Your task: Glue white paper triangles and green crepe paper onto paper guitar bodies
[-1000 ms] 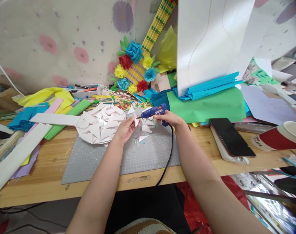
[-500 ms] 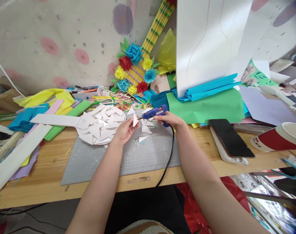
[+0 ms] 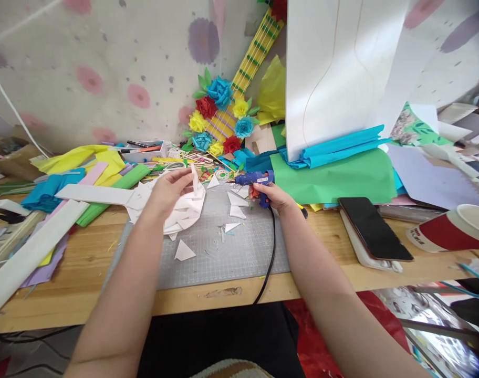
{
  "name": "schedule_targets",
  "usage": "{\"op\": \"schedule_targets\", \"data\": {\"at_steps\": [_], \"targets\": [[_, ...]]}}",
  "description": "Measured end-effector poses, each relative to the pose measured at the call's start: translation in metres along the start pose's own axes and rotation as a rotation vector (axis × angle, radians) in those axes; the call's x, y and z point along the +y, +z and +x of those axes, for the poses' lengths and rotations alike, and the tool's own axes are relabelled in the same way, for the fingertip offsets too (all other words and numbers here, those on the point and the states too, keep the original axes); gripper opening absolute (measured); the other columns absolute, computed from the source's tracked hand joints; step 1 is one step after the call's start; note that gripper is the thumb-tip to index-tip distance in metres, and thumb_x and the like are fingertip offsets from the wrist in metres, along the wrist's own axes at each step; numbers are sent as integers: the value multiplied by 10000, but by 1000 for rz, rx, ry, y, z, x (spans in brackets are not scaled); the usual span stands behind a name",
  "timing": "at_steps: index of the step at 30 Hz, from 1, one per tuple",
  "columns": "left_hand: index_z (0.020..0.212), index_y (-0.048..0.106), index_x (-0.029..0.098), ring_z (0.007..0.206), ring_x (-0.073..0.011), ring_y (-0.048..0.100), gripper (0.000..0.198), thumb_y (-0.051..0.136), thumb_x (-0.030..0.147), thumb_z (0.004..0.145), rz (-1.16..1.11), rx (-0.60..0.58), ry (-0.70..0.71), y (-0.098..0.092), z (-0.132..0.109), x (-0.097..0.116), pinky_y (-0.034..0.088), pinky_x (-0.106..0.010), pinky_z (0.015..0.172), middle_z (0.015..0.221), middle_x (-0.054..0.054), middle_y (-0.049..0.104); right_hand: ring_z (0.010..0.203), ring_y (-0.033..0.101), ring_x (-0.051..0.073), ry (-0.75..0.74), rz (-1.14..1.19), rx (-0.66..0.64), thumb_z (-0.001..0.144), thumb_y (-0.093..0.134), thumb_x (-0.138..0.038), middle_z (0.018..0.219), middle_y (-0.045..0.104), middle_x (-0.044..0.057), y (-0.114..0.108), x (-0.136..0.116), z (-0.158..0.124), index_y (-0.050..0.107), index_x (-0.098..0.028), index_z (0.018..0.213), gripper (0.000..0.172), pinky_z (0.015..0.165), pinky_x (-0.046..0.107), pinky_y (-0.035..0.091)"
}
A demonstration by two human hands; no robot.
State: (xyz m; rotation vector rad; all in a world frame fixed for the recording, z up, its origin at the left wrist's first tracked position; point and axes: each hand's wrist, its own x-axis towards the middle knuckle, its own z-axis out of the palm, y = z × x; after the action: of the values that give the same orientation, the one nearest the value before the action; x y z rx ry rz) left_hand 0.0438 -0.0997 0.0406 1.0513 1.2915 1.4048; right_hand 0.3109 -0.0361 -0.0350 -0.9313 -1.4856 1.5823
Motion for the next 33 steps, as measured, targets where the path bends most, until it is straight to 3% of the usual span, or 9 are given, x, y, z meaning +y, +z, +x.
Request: {"op": "schedule_targets", "data": {"at_steps": [3, 6, 10, 17, 28, 30, 33], "targets": [[810, 739, 188, 727, -165, 632, 230, 774, 262, 595, 566, -15, 106, -14, 22, 17, 499, -266, 719, 758, -17, 703, 574, 520, 116, 14, 2, -21, 540, 737, -636, 634, 621, 30, -1, 5, 4, 616, -170, 610, 486, 581, 251, 439], [742, 745, 207, 716, -219, 637, 164, 768, 230, 581, 1067, -21, 95, -20, 43, 18, 477, -300, 715, 677, -28, 693, 585, 524, 119, 13, 2, -25, 562, 737, -616, 641, 623, 30, -1, 8, 6, 606, -171, 607, 466, 587, 251, 436], [718, 737, 238, 776, -252, 652, 148, 762, 225, 572, 1357, -19, 99, -22, 58, 1, 461, -289, 698, 717, -42, 712, 584, 516, 118, -7, -15, -20, 594, 716, -612, 640, 624, 28, -1, 9, 7, 604, -173, 619, 455, 587, 254, 429], [782, 731, 248, 794, -232, 650, 190, 743, 306, 602, 1428, -56, 122, -26, 61, -20, 437, -266, 670, 850, -48, 731, 586, 519, 111, -7, -8, -35, 597, 719, -605, 634, 618, 17, -2, 8, 9, 612, -176, 631, 444, 585, 245, 416], [793, 721, 239, 797, -237, 638, 212, 757, 324, 602, 1347, -81, 81, -32, 65, -27, 435, -291, 692, 883, -63, 717, 597, 535, 115, -9, 7, -10, 574, 741, -593, 634, 626, 19, 2, 6, 8, 595, -175, 592, 443, 576, 243, 431], [807, 722, 230, 845, -247, 628, 204, 741, 332, 631, 1314, -63, 129, -34, 65, -25, 438, -307, 754, 919, -72, 709, 580, 528, 109, -18, 12, 7, 591, 734, -588, 634, 629, 18, 1, 7, 9, 607, -176, 605, 432, 565, 240, 436], [870, 714, 205, 987, -264, 584, 179, 654, 296, 729, 1252, 4, 316, -28, 58, -21, 409, -341, 883, 1008, -89, 680, 553, 518, 98, -25, 42, 41, 601, 729, -592, 647, 640, 17, 1, 10, 13, 625, -177, 634, 429, 548, 232, 448]]}}
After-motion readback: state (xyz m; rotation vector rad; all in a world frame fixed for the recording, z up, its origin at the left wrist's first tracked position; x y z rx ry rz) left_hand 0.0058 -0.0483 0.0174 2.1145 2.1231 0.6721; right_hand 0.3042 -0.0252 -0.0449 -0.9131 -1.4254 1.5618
